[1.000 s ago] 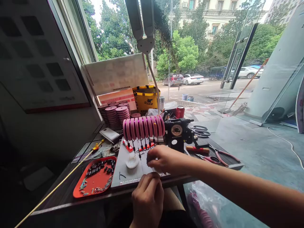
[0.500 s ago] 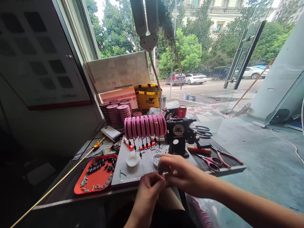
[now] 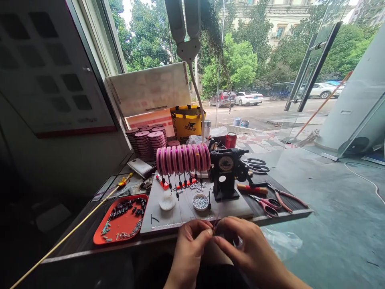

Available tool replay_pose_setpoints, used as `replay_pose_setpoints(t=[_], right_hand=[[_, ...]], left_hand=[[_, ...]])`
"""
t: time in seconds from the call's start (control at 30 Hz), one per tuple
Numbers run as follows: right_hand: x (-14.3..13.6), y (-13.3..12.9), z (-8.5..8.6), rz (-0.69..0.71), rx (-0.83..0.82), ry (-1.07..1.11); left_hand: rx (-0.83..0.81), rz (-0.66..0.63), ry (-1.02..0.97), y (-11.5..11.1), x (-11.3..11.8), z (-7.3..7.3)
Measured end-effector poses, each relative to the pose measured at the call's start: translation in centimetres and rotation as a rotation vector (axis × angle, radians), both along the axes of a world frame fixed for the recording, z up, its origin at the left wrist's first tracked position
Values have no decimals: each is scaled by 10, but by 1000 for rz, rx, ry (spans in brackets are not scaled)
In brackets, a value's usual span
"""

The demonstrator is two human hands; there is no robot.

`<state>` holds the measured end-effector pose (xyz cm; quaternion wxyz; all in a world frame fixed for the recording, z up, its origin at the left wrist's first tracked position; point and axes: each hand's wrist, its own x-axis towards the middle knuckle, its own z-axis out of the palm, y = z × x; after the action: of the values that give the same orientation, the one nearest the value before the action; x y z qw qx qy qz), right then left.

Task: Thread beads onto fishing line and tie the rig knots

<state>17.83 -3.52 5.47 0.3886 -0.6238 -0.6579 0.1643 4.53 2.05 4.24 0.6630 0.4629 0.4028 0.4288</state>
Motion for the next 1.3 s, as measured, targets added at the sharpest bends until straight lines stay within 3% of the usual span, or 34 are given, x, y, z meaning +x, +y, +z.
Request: replay_pose_setpoints(t=[0.13,0.27,0.43,0.6,0.67,0.77,0.87,0.97,1.07,1.17,1.3], right_hand=[[-11,1,-21,-16,-46,501],[-13,-3,-30,153,1,804],[-10,-16,-40,283,254,623],[-11,-20,-48,262,284,395],[-13,-20,-49,239,301,263],[-14,-20,-44,247,322,43],[-11,-17,-20,327,291,23],[-6,-6,19,419,81,204],[-2,16,50,442,-167,483],[0,46,60,514,-378,628],[-1,79,55,523,-517,648]], left_hand=[[90,3,13,-1,0,-7],[-120,-41,-52,-3,1,-2],[-410,-66,-225,-6,1,-2],[-495,-106,-232,-6,1,-3],[-356,-127,-177,-7,3,-1],[120,-86,19,-9,4,3],[525,-5,262,-11,3,7],[683,6,405,-12,-1,7],[796,22,420,-10,-3,3],[888,64,439,-8,-6,-1],[1026,155,562,-6,-10,-3]])
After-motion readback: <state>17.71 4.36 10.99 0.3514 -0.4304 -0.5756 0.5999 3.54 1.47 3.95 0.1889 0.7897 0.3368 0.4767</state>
